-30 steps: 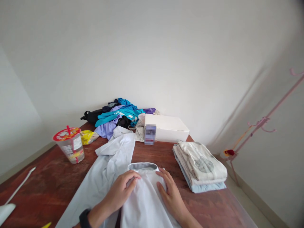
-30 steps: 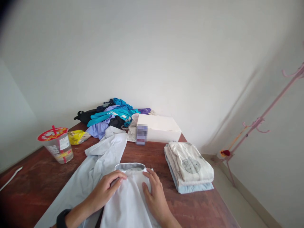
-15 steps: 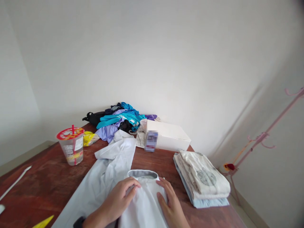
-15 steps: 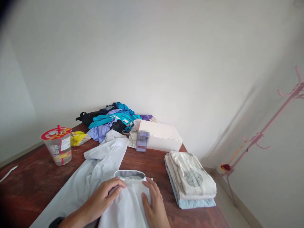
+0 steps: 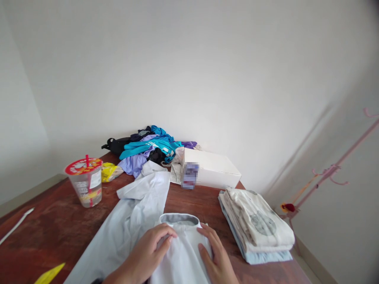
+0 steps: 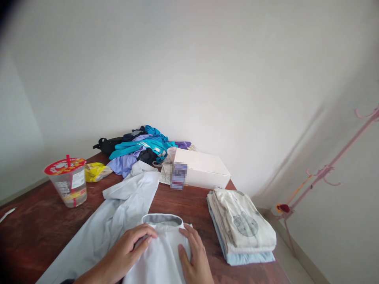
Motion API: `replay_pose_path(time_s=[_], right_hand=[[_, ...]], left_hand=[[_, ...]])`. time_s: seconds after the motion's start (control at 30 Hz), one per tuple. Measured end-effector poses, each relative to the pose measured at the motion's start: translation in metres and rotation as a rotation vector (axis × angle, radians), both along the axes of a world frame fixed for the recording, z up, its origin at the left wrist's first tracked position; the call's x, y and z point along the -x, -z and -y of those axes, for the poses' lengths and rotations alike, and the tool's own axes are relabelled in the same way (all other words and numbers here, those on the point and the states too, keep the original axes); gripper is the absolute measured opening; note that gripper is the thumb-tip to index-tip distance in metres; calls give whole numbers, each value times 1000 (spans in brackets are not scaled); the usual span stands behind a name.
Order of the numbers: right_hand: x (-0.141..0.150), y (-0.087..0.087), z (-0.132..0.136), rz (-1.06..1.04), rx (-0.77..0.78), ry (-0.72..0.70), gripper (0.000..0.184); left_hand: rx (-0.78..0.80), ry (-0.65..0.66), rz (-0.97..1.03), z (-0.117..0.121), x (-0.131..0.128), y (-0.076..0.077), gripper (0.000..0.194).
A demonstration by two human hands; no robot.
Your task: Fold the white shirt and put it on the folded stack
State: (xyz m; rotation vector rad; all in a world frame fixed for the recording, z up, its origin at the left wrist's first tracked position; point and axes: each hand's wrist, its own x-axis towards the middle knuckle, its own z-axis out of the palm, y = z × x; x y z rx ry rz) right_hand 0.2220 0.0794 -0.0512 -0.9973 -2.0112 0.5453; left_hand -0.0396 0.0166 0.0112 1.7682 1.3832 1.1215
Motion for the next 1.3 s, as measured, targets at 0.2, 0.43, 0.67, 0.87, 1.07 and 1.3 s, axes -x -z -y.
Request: replay_pose_path(time_s=[0.2,0.43,0.67,0.87,1.07,1.3], right_hand=[[0,1,2,25,26,16,34],[5,-17,15,18,143,57,33],[5,-22,17,38,188,34,34],[5,-21,19,39,200,36,35],[5,-24,20,29,215,32,36],[3,-19,19,25,242,19,37]], left_hand=[[-4,16,-32,-3,2,3,25],[17,33,-54,-3,3,3,26],[0,61,-81,-4,3,-2,25],[21,65,-85,-3,4,0,24],[23,80,-82,-3,4,2,24],[47,89,-75,-3,4,0,24]])
